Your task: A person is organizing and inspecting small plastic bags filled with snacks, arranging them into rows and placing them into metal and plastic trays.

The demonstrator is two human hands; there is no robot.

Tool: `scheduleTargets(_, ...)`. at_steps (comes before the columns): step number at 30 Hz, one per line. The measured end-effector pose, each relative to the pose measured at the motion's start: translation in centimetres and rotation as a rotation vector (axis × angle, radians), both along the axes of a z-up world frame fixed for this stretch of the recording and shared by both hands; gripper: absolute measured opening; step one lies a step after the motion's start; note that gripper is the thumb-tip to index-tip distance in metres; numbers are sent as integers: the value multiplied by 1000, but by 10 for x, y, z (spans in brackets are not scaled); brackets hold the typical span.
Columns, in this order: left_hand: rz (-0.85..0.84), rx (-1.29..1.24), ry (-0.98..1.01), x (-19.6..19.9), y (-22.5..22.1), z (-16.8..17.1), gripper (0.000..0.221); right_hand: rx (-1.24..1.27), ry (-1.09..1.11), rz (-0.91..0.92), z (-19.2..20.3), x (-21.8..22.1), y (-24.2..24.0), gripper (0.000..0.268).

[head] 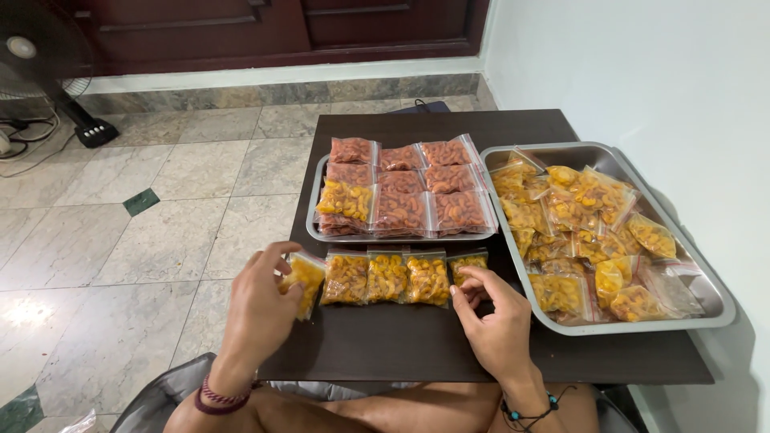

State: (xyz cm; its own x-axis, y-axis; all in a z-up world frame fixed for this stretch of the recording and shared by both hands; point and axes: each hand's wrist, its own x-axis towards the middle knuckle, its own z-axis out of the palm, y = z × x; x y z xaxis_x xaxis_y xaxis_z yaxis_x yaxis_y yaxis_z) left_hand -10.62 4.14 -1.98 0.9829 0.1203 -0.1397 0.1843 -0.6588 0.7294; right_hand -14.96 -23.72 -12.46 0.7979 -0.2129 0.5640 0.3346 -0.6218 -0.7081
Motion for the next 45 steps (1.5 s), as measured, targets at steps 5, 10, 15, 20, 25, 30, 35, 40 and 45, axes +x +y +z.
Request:
scheduleTargets(5,22,-205,-57,10,10,21,47,-9,-17,9,0,0,-1,25)
scheduleTargets(10,-102,-310,-283,34,18,56,47,37,5,12,-3,0,0,22)
scheduleTargets(15,-227,-198,-265,85,-6,87,34,13,-29,5,-9,3,-3,23)
scheduleTargets(20,-351,-227,-109,136,-29,91,26,7,9,-14,-11,4,-5,24)
scheduleTargets(25,-499,-104,-47,167,-46,80,24,-25,-8,-13,-16,5,-8,24)
scheduleTargets(30,-543,96,-19,174,-57,77,28,-51,-22,-10,-14,5,-7,23)
scheduleTargets(35,-564,110,-7,179,-57,75,25,-56,-40,-8,-14,6,-6,23)
scheduleTargets(40,-557,75,20,177,-55,77,27,-56,-37,-7,-13,5,-5,22)
scheduleTargets(45,-557,219,-49,175,-57,70,18,-50,-28,-12,-14,5,-5,23)
